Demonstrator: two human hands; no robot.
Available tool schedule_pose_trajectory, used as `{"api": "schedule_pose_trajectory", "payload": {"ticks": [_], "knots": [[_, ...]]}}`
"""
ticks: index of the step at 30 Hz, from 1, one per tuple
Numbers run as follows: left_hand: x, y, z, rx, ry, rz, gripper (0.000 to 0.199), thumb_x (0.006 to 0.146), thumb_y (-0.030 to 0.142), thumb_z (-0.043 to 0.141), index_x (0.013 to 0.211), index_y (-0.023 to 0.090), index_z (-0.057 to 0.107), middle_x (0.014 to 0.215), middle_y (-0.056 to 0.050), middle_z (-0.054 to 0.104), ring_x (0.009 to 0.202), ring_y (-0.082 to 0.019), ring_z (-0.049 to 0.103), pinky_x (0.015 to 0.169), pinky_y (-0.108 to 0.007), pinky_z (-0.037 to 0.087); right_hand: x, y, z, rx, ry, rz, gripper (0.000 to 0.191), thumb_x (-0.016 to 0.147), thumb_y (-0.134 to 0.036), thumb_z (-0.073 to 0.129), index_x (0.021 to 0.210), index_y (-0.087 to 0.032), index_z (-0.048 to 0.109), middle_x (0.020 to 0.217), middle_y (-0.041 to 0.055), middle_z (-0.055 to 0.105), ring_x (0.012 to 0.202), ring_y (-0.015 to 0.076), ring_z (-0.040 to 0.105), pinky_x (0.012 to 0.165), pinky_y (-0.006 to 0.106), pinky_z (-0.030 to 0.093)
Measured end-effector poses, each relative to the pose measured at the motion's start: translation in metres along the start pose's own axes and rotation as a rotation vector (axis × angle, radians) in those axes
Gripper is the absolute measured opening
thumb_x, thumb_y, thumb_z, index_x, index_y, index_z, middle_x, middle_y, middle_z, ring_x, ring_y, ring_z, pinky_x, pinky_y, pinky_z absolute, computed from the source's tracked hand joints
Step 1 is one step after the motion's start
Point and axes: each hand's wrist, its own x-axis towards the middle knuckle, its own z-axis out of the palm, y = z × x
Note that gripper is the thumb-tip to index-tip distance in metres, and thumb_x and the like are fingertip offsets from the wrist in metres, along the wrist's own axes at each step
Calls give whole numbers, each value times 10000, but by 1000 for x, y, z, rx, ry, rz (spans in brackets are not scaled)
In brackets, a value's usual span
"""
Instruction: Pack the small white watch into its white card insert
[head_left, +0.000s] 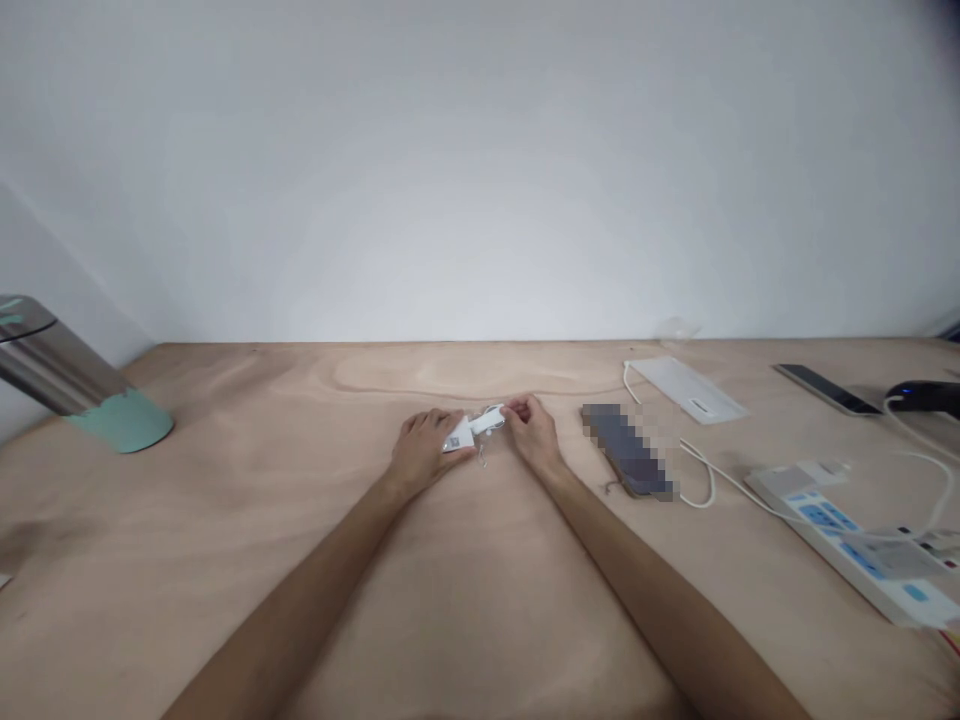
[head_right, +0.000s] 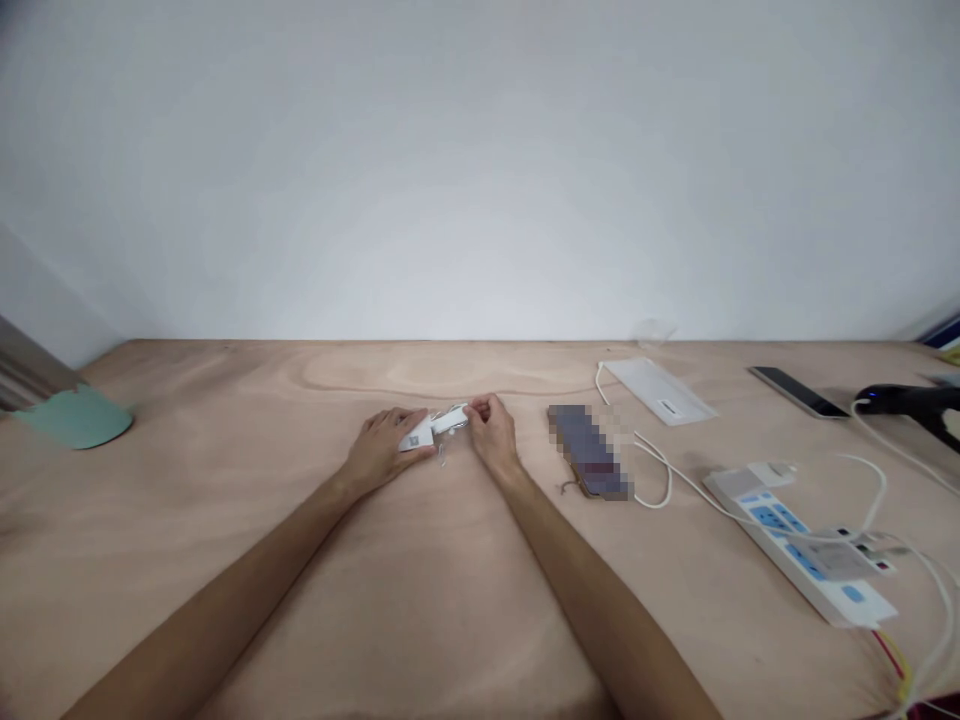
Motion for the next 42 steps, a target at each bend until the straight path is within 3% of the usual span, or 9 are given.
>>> {"api": "schedule_pose_trajectory", "payload": {"ticks": [5,10,15,21,25,27,34,38,42], "knots": [[0,-2,0,43,34,-30,533,837,591,491,1273,287,468,1157,-69,583,1080,-264,516,942,-427,365,6,8,-3,32,19,-20,337,769,-347,561,1054,-184,637,879,51,671,757,183,603,768,340,488],[0,-1,5,155,148,-100,584,815,613,507,1270,250,462,1171,-107,583,1113,-294,501,1004,-475,311,8,11,-4,102,38,8,305,776,-390,555,936,-178,703,950,76,684,818,197,622,737,328,514],[1,9,3,218,235,69,507,880,433,504,1317,199,397,1265,-120,529,1154,-279,473,1035,-442,297,4,4,3,370,14,153,292,754,-390,585,931,-189,700,954,63,709,861,210,649,747,344,546],[-1,14,-2,188,238,186,294,941,324,401,1186,200,505,1144,-102,592,1054,-249,530,942,-401,374,-6,-12,16,673,-127,305,250,675,-355,700,842,-169,699,885,58,715,813,196,663,777,350,558],[-3,13,-6,192,242,177,248,961,302,356,1015,207,579,1032,-76,638,959,-222,572,885,-381,389,-8,-19,13,710,-337,402,205,691,-314,713,833,-167,700,816,49,710,700,158,656,745,323,563],[-3,12,-8,186,247,187,248,963,297,355,997,211,585,1004,-65,650,938,-211,583,873,-369,392,-7,-20,10,726,-381,432,154,727,-284,688,821,-163,697,776,42,703,653,135,644,716,292,563],[-1,7,0,173,302,212,274,970,292,349,991,179,598,907,-77,668,874,-205,608,823,-359,423,-8,-24,10,707,-333,482,108,793,-252,633,809,-156,680,707,26,677,561,108,619,616,249,567],[0,4,5,249,356,266,237,966,257,376,1016,156,583,896,-74,663,840,-197,606,784,-338,438,-10,-26,11,663,-315,447,178,769,-319,666,866,-172,691,697,5,663,503,87,594,541,213,547],[1,3,4,299,328,305,217,958,238,404,1084,157,562,902,-70,658,842,-197,603,784,-333,432,-9,-22,11,657,-328,401,246,686,-372,730,819,-169,689,718,0,662,491,84,584,514,209,534]]}}
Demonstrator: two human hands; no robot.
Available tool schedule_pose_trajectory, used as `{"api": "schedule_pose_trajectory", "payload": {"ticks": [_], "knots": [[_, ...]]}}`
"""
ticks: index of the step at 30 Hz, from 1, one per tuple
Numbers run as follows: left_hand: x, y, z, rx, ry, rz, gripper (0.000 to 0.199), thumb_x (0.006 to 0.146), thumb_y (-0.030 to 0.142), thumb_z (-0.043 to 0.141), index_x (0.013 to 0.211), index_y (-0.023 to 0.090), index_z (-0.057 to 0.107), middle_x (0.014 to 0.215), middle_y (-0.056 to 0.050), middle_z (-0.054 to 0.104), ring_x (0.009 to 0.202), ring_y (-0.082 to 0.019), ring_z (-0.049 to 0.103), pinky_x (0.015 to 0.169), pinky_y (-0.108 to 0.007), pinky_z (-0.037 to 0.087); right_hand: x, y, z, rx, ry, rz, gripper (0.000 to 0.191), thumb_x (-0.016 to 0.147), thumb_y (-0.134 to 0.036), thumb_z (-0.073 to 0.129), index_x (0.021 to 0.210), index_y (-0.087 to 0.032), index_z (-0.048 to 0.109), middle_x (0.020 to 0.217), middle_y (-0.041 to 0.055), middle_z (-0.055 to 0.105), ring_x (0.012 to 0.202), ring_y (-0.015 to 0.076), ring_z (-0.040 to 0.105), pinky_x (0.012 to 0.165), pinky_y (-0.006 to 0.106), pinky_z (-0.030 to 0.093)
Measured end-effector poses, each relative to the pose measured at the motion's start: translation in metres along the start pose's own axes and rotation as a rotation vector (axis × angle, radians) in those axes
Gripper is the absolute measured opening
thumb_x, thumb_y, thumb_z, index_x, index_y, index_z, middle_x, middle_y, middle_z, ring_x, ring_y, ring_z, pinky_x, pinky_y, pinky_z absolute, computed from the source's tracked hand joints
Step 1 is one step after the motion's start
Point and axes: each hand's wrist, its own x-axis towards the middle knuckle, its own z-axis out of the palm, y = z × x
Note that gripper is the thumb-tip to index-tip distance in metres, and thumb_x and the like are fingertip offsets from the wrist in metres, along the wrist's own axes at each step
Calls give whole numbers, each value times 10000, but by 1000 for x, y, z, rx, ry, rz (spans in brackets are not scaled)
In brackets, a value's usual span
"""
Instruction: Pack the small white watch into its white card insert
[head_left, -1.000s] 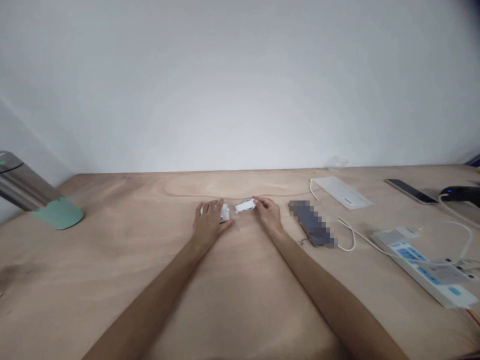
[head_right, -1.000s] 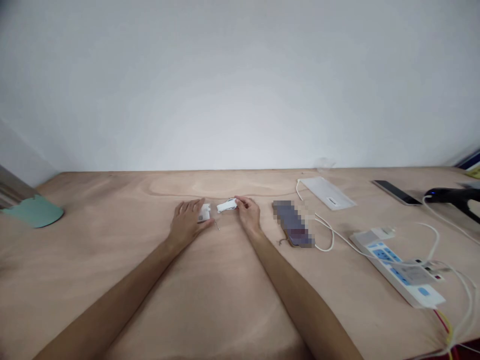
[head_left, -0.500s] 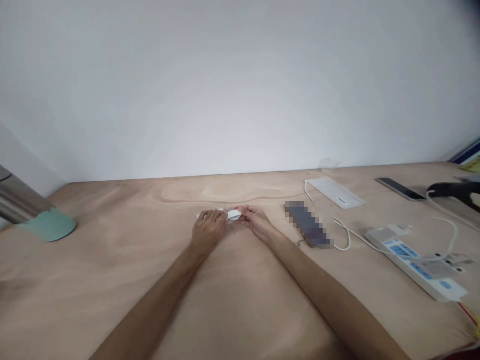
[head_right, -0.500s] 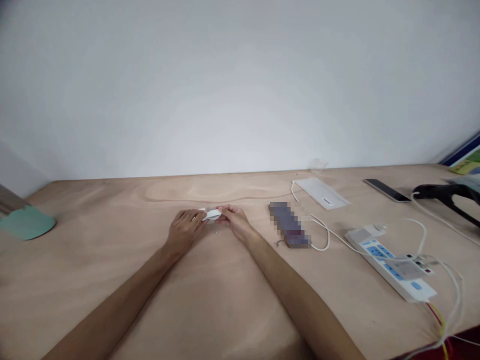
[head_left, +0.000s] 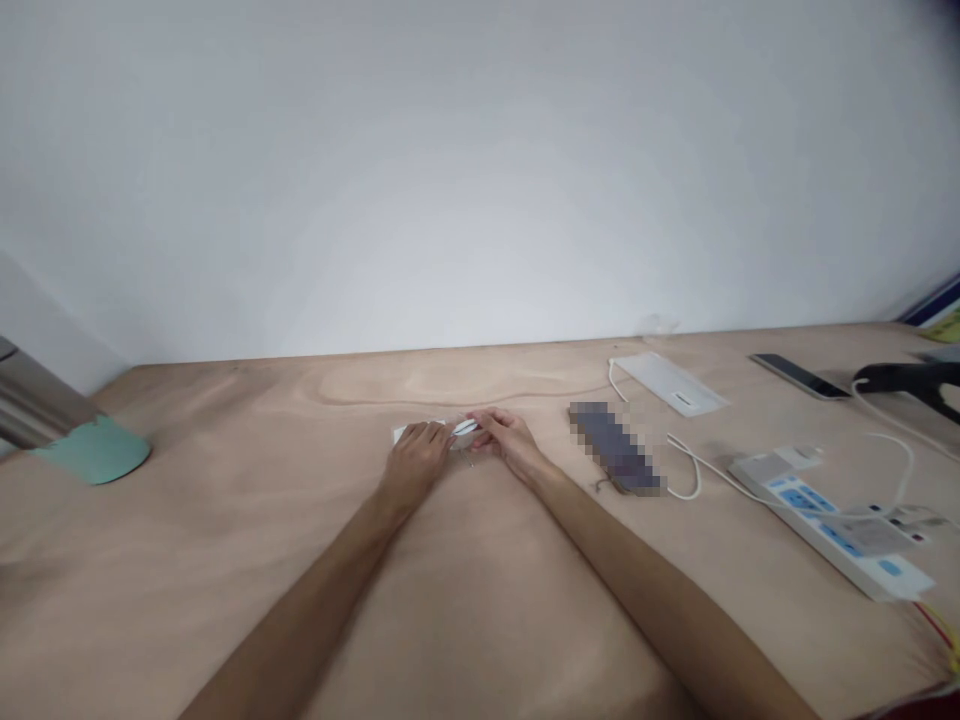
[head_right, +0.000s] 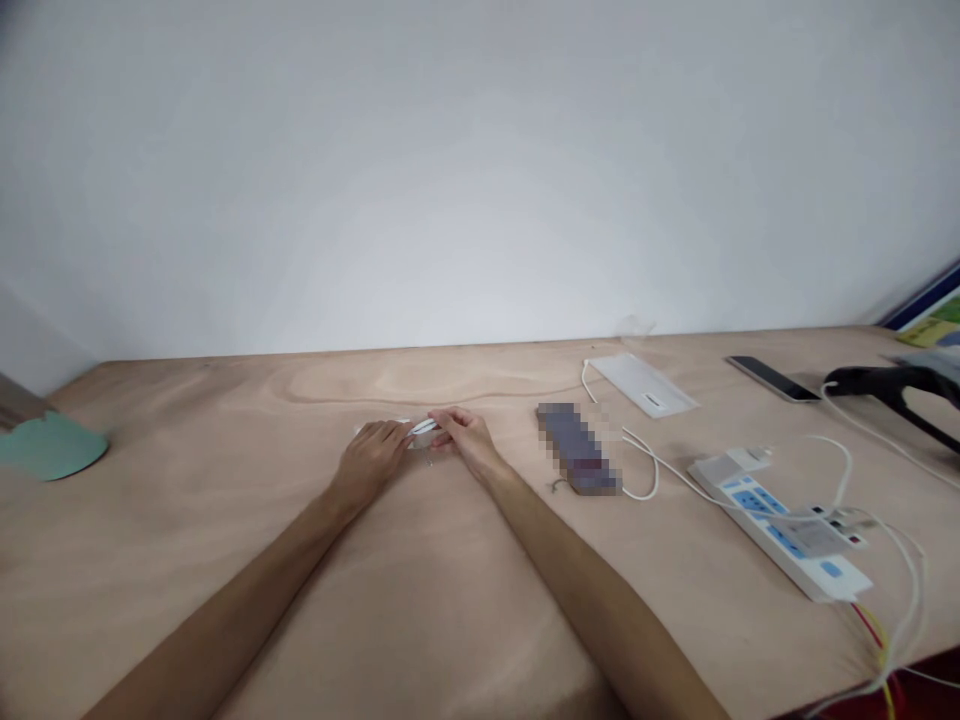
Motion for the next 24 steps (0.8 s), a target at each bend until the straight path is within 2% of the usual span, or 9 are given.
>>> {"api": "schedule_pose_trajectory", "payload": {"ticks": [4,9,12,16,21,24], "knots": [[0,-1,0,29,-31,44,250,959,264,407,1148,168,540,912,-66,661,837,-198,599,784,-340,420,3,3,-3,0,3,3,255,612,-348,777,752,-161,675,647,-1,652,482,100,581,482,206,510],[-1,0,2,48,-75,47,290,963,269,385,1196,160,518,903,-74,652,839,-212,579,762,-342,415,2,2,-2,31,8,-3,241,605,-340,772,737,-152,698,627,20,664,521,114,595,541,228,530],[-1,1,2,-5,-68,-3,311,963,278,377,1229,172,500,887,-77,640,839,-214,570,770,-343,420,-1,0,-1,50,-8,-18,257,618,-368,771,741,-154,701,620,15,657,544,116,599,581,244,541],[0,1,1,-98,-51,-116,298,963,265,364,1218,205,504,902,-73,624,863,-216,562,796,-343,429,-4,-2,-1,12,-87,-34,325,644,-414,756,844,-163,703,679,18,666,601,123,622,568,234,534],[2,0,-3,-218,-69,-170,251,962,266,361,1116,198,548,948,-66,635,899,-210,556,818,-343,440,-2,2,0,-56,-50,-56,364,586,-411,789,840,-176,676,710,3,667,602,131,631,518,225,525],[5,2,-6,-247,-92,-204,228,956,276,383,1081,193,554,966,-60,645,906,-213,558,817,-348,443,-1,3,0,-91,-56,-54,341,610,-422,769,808,-167,658,662,-4,653,518,108,593,469,210,501]]}}
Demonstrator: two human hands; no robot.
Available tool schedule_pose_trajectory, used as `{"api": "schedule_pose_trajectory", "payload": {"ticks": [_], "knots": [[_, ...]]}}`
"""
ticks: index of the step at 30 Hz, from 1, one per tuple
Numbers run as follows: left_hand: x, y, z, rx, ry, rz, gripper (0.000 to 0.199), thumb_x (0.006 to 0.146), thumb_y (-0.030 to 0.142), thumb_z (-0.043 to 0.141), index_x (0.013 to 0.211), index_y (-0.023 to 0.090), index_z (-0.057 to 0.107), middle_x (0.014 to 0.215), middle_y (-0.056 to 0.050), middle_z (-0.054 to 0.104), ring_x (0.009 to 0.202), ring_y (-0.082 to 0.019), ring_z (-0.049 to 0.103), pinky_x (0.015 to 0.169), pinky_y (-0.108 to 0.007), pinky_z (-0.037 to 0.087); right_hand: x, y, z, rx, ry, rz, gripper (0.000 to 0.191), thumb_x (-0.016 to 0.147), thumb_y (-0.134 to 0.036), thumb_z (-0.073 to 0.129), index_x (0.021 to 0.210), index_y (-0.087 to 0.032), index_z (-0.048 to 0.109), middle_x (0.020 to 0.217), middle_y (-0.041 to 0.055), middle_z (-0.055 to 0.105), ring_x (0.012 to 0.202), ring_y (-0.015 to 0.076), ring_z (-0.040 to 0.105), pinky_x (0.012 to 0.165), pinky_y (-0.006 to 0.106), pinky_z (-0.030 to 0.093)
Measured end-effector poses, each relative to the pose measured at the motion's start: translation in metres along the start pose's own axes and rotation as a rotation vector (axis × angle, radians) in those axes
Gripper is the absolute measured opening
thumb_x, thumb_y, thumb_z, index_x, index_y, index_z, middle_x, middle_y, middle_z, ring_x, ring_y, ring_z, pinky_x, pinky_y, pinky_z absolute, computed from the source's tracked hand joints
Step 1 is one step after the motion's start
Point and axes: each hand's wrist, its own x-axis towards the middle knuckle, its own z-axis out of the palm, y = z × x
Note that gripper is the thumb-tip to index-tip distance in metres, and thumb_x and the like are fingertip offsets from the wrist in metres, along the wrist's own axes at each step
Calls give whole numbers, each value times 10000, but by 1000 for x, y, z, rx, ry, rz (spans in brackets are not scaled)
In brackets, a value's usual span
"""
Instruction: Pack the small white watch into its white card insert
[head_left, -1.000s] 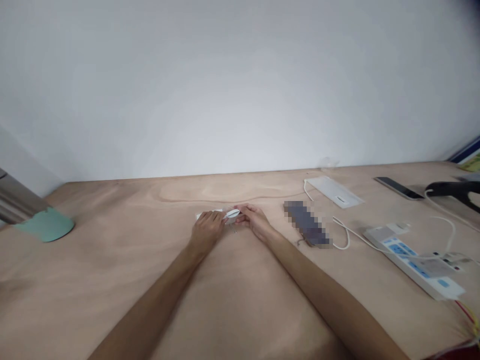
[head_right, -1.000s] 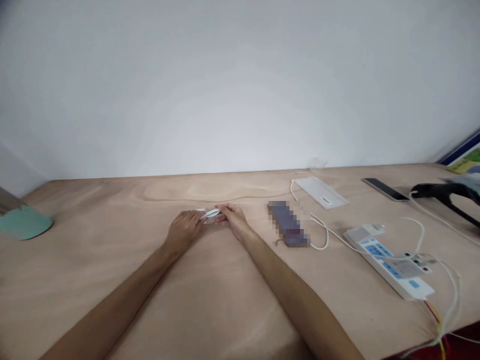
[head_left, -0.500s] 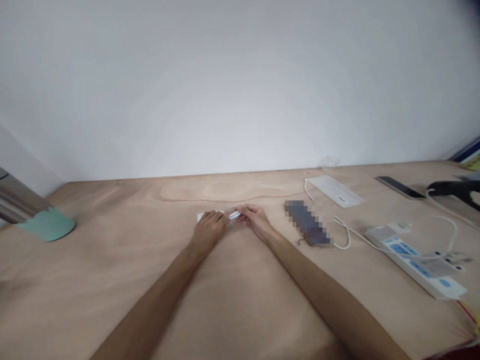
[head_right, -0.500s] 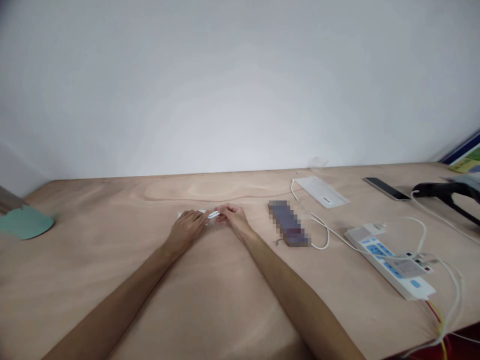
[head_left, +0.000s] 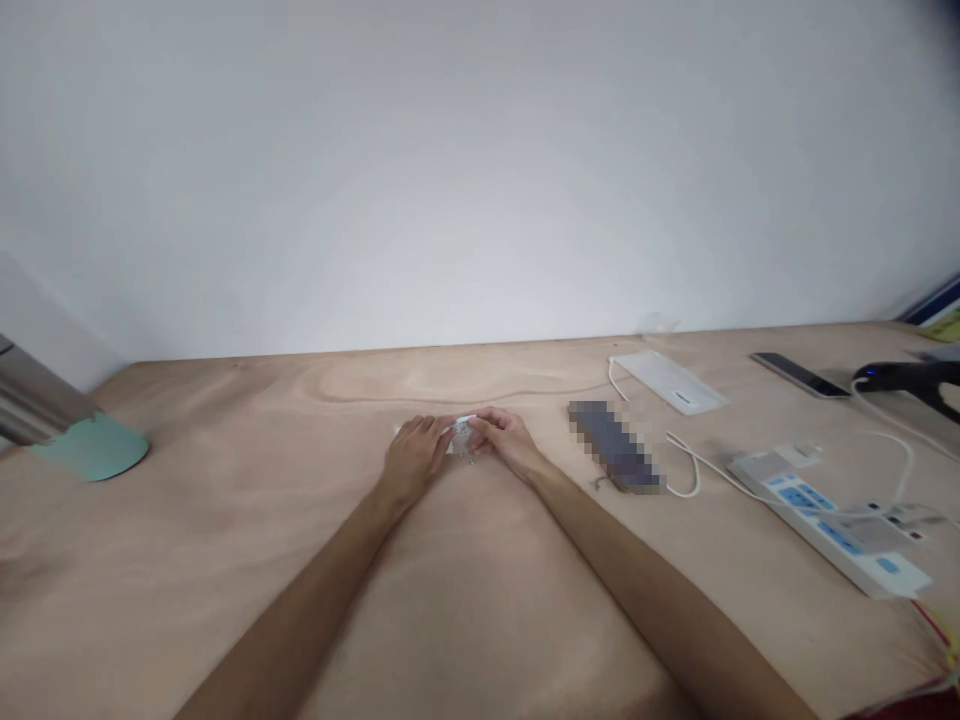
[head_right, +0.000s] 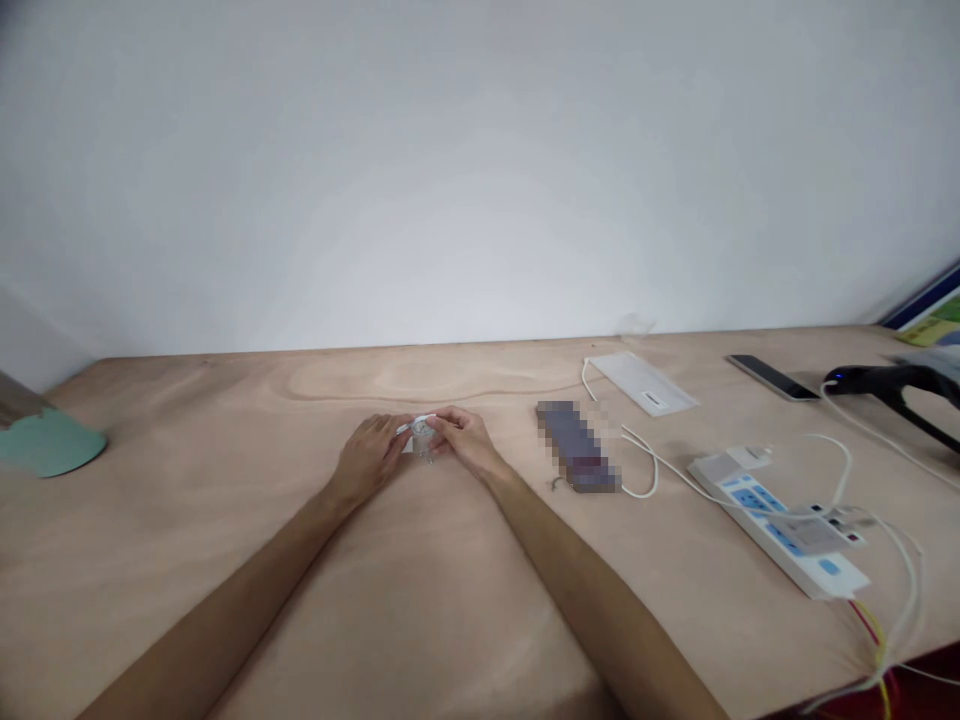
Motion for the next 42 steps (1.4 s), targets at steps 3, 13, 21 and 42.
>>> {"api": "schedule_pose_trajectory", "payload": {"ticks": [3,13,21,42], "knots": [[0,2,-1,-16,-42,-26,211,949,297,401,1047,185,551,974,-57,647,909,-222,558,821,-365,441,0,0,0,-49,18,-8,311,651,-430,736,771,-160,637,551,-26,602,420,83,517,398,190,449],[-4,3,1,21,4,82,251,895,362,499,1074,187,506,966,-68,595,896,-225,549,800,-361,448,-3,-4,2,-87,20,-44,367,684,-394,693,969,-167,653,597,-41,589,412,63,496,378,168,427],[-5,0,0,29,-8,126,144,907,267,468,982,200,571,985,-69,583,900,-207,543,813,-354,454,-4,1,7,-210,23,-102,251,707,-387,663,836,-178,614,501,-60,538,361,68,453,340,168,366],[-3,-8,4,-79,-35,-16,222,900,274,480,1056,223,628,1025,-74,565,962,-206,535,848,-352,472,-3,5,5,-517,50,-232,287,709,-192,506,952,-214,658,611,-42,566,496,97,486,462,188,378]]}}
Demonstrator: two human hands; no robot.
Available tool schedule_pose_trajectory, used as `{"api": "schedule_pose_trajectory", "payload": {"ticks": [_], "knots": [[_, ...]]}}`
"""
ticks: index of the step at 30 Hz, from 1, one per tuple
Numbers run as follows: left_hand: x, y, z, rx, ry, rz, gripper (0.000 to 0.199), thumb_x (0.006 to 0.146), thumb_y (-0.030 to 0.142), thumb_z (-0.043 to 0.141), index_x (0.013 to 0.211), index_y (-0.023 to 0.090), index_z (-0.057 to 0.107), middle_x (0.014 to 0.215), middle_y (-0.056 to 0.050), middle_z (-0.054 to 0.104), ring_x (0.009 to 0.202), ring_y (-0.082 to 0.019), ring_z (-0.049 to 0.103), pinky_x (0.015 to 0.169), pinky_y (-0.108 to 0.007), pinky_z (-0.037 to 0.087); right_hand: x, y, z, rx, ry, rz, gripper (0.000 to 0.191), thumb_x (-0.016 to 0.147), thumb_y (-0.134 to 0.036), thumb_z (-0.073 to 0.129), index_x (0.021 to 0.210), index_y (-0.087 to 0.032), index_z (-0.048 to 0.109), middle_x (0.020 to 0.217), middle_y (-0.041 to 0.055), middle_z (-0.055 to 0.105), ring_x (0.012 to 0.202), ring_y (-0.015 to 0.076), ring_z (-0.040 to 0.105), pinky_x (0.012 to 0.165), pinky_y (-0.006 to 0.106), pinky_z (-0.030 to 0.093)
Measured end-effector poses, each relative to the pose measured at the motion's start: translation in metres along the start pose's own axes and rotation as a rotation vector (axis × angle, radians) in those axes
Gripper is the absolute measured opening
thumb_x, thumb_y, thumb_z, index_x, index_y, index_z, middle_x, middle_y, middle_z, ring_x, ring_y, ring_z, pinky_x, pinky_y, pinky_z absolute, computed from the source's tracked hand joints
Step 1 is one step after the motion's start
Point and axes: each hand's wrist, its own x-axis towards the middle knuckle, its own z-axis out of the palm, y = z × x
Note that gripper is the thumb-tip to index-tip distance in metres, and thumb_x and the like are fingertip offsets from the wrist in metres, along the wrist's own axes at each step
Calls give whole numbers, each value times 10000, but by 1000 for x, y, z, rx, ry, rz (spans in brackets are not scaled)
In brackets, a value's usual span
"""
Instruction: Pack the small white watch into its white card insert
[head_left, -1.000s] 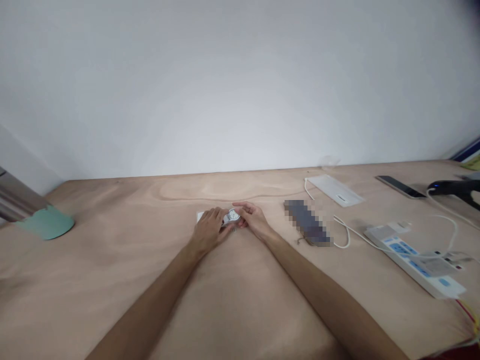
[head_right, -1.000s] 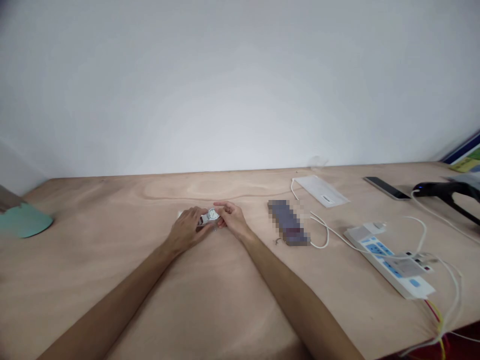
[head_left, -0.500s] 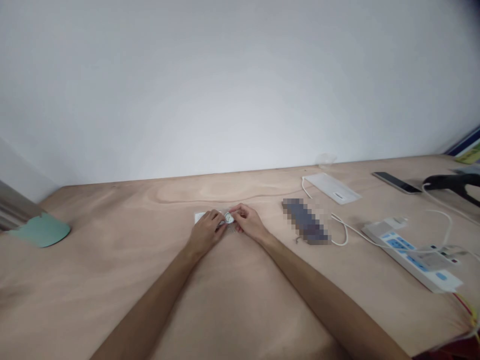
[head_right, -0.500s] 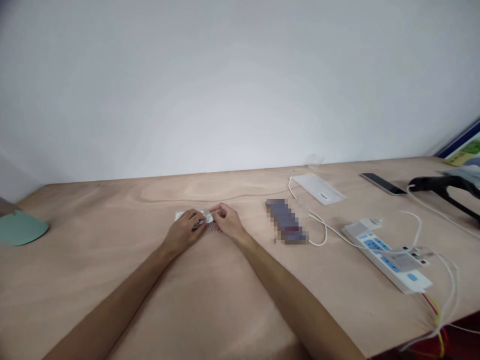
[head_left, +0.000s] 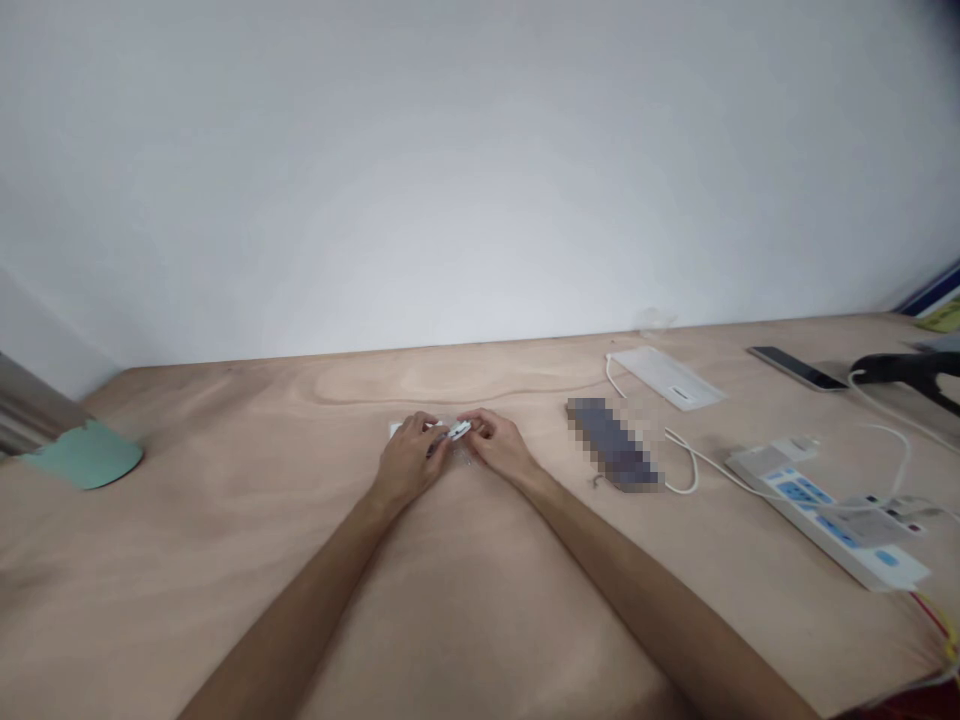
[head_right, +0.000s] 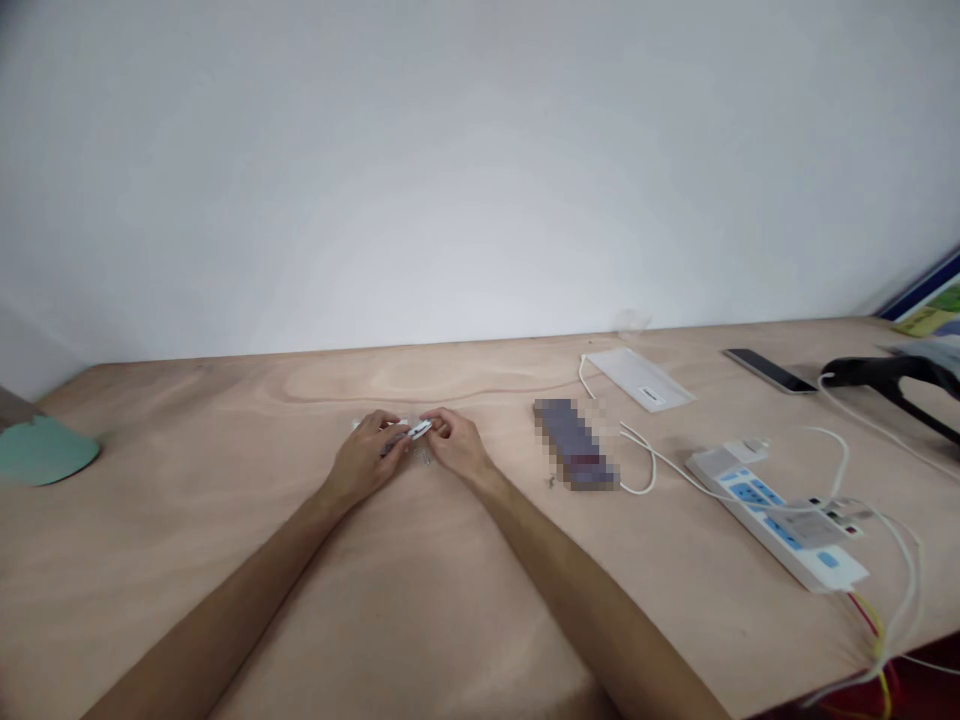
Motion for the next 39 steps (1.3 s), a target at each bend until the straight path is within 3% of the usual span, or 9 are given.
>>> {"api": "schedule_pose_trajectory", "payload": {"ticks": [5,9,12,17,23,30,39], "knots": [[2,-1,1,0,3,-30,235,935,265,402,1001,189,614,964,-73,563,925,-200,531,841,-351,464,1,0,-1,8,5,18,220,705,-243,578,903,-228,671,672,-16,603,541,117,520,478,208,398],[4,0,2,42,3,-36,237,954,256,356,964,177,579,941,-70,570,911,-207,532,840,-368,455,-1,-4,-1,71,-20,72,198,715,-274,593,892,-211,656,568,-40,560,443,98,461,420,202,354],[4,3,2,39,14,-40,203,951,251,371,1054,179,531,1011,-72,570,954,-209,529,844,-359,455,-2,-5,0,124,-16,83,185,718,-310,603,855,-191,633,585,-43,553,407,81,433,380,196,329],[2,7,-2,59,13,-30,172,931,238,403,1010,178,543,1028,-84,561,945,-218,532,836,-374,464,-2,-4,-1,177,17,81,317,720,-327,618,1018,-230,572,609,-60,561,397,79,421,365,185,312],[0,3,-3,47,21,29,181,899,247,471,999,199,613,971,-76,570,927,-214,529,834,-372,464,-2,-7,-2,181,-20,85,179,744,-332,570,856,-200,614,565,-52,531,397,75,403,366,184,309],[1,0,-2,45,56,-11,204,908,259,471,930,211,668,910,-70,578,898,-208,527,825,-365,454,-1,-2,-2,172,-57,70,276,715,-213,501,963,-203,620,572,-61,522,415,75,436,378,175,333],[2,2,-2,70,-17,6,203,890,271,488,1034,193,610,945,-74,577,914,-227,523,817,-368,444,0,-4,0,141,-1,96,225,704,-242,534,910,-214,620,544,-52,513,393,89,422,351,191,330]]}}
